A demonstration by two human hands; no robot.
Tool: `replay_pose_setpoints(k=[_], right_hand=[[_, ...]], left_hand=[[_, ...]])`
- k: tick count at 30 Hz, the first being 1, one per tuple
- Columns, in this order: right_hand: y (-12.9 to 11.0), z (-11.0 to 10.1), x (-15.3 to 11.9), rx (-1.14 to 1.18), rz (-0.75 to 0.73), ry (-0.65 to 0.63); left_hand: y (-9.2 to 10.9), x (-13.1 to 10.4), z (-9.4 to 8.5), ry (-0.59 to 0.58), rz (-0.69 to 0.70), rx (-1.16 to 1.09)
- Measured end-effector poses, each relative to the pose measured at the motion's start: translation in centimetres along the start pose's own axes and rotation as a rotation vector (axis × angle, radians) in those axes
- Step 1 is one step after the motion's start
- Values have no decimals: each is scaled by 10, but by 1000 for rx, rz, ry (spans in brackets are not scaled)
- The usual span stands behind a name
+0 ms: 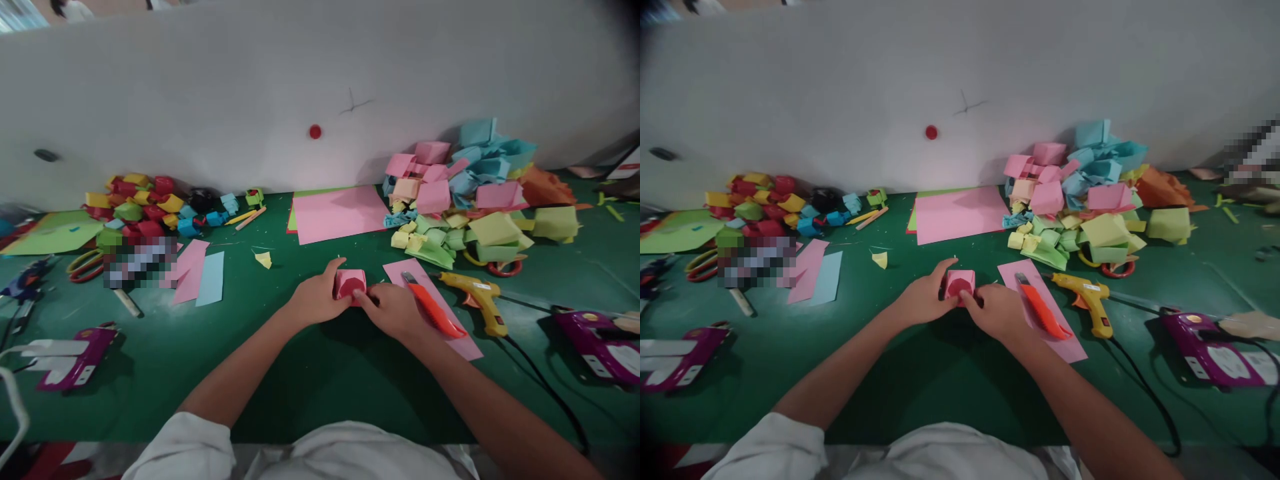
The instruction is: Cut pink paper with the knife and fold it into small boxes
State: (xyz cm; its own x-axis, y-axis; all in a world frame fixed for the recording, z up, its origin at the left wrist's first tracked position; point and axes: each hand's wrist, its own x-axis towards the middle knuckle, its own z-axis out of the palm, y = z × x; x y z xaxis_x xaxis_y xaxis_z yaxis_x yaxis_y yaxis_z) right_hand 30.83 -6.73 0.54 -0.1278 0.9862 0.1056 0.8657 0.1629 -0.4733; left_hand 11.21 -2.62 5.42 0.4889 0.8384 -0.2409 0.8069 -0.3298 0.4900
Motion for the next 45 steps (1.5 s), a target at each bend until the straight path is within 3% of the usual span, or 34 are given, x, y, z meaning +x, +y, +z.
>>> replay_pose_setpoints(k=[4,6,12,17,21,31,37,45], right_hand=[[10,-5,2,179,-98,10],[14,-7,3,268,-160,13],[16,-13,5,379,-292,119],[10,-13,1,301,-407,170],[9,-8,1,203,-417,225],[16,-2,6,91,-381,285],[9,-3,3,66,-402,274],[14,-6,4,148,-437,228]], left_hand=[[-15,-3,-15,-118,215,-73],[-23,0,-18,-100,286,-104],[-38,10,-20,-65,301,-116],[-42,15,-14,-51,306,-111],[-44,16,-10,2,318,-60],[-37,10,-19,170,549,332],[-17,4,-22,143,660,543],[-7,-3,-24,110,645,644]])
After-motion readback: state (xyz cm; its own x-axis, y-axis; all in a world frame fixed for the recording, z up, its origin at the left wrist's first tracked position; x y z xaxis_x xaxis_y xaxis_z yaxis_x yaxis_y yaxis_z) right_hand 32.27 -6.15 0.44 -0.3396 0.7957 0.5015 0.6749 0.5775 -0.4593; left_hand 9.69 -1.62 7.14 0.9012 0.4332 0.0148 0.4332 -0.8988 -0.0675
